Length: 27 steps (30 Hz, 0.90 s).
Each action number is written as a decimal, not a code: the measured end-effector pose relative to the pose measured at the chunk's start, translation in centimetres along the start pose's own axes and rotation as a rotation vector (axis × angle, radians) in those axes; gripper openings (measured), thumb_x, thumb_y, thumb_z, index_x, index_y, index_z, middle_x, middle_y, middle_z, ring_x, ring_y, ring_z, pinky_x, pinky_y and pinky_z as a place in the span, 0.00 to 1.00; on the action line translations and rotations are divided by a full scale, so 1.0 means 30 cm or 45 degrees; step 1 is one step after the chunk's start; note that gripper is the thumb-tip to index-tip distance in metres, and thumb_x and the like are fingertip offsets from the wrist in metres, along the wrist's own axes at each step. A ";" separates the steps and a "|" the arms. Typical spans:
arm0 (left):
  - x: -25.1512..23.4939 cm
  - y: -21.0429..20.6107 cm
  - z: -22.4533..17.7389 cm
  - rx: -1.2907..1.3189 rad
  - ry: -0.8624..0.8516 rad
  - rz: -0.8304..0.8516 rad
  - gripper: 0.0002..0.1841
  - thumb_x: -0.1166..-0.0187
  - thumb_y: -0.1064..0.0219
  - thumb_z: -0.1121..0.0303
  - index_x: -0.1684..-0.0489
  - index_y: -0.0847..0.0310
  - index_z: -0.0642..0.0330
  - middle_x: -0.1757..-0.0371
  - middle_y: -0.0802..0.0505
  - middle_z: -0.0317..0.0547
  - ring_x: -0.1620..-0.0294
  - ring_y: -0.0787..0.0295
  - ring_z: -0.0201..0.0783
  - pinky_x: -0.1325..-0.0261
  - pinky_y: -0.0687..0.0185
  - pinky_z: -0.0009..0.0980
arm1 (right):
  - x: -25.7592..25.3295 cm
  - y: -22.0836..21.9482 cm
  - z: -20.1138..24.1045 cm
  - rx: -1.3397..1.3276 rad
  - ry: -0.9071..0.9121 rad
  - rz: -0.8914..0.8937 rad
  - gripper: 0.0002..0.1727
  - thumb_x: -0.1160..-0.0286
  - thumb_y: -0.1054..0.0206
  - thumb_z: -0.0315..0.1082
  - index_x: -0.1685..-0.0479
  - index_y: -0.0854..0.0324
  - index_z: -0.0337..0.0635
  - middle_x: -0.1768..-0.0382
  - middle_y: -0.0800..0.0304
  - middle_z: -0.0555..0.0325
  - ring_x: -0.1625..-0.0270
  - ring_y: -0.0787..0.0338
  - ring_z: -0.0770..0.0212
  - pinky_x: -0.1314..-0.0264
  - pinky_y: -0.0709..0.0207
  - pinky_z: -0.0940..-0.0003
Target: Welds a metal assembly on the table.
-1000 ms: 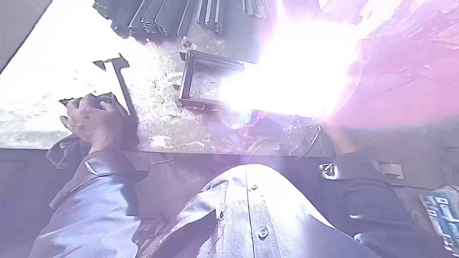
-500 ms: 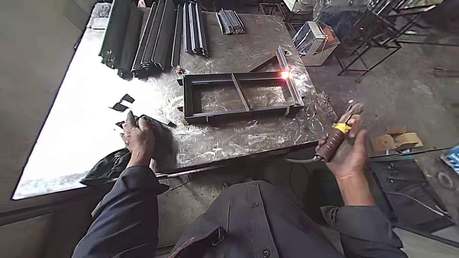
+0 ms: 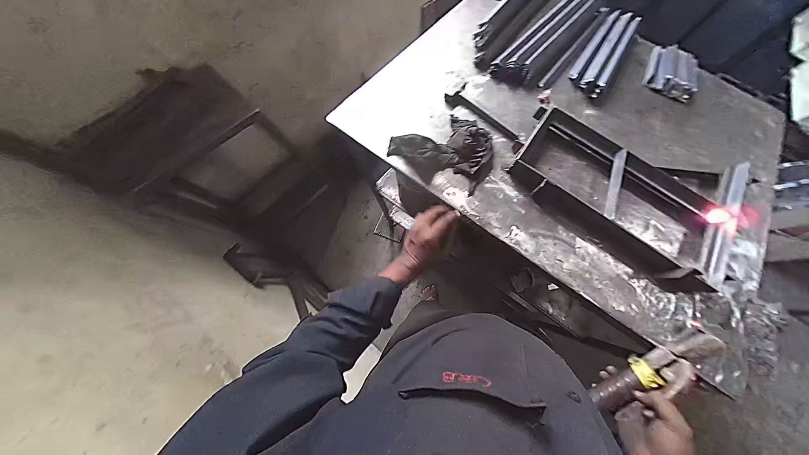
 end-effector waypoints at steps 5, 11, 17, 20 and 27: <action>0.596 -0.269 -0.162 0.406 0.586 1.257 0.20 0.13 0.39 0.61 0.26 0.18 0.57 0.32 0.10 0.59 0.28 0.14 0.56 0.22 0.24 0.58 | 0.053 -0.533 -0.001 1.426 0.432 0.648 0.43 0.34 0.31 0.38 0.11 0.38 0.39 0.35 0.13 0.38 0.40 0.10 0.44 0.38 0.19 0.39; 0.746 -0.143 -0.170 0.241 0.859 1.289 0.21 0.12 0.41 0.60 0.26 0.18 0.56 0.30 0.11 0.57 0.26 0.15 0.55 0.21 0.25 0.58 | 0.015 -0.642 -0.178 1.788 0.287 0.806 0.48 0.24 0.37 0.50 0.03 0.55 0.54 0.36 0.13 0.41 0.37 0.10 0.41 0.35 0.21 0.38; 0.900 -0.191 -0.066 0.100 1.066 1.394 0.21 0.12 0.43 0.58 0.28 0.16 0.55 0.35 0.08 0.57 0.29 0.13 0.55 0.24 0.25 0.60 | 0.020 -0.159 -0.400 1.671 -0.095 0.727 0.59 0.27 0.27 0.54 0.02 0.65 0.47 0.28 0.20 0.31 0.32 0.14 0.34 0.29 0.25 0.35; 0.847 -0.292 -0.078 0.086 0.956 1.504 0.21 0.13 0.43 0.56 0.31 0.15 0.56 0.36 0.08 0.59 0.30 0.14 0.59 0.26 0.24 0.64 | 0.089 0.084 -0.508 1.288 -0.220 0.615 0.57 0.26 0.27 0.55 0.04 0.59 0.39 0.18 0.29 0.33 0.20 0.22 0.42 0.17 0.32 0.46; 0.569 -0.680 -0.202 0.053 0.534 1.695 0.20 0.14 0.39 0.57 0.39 0.13 0.63 0.39 0.08 0.64 0.33 0.13 0.63 0.31 0.22 0.67 | 0.284 0.388 -0.632 0.490 -0.312 0.175 0.40 0.18 0.45 0.44 0.12 0.47 0.25 0.19 0.28 0.44 0.24 0.25 0.76 0.22 0.32 0.80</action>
Point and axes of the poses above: each hand's wrist, its own x-axis away from the middle knuckle, its own y-axis out of the back of the hand, z = x × y, the point moved 5 cm from there along -x, towards the middle knuckle
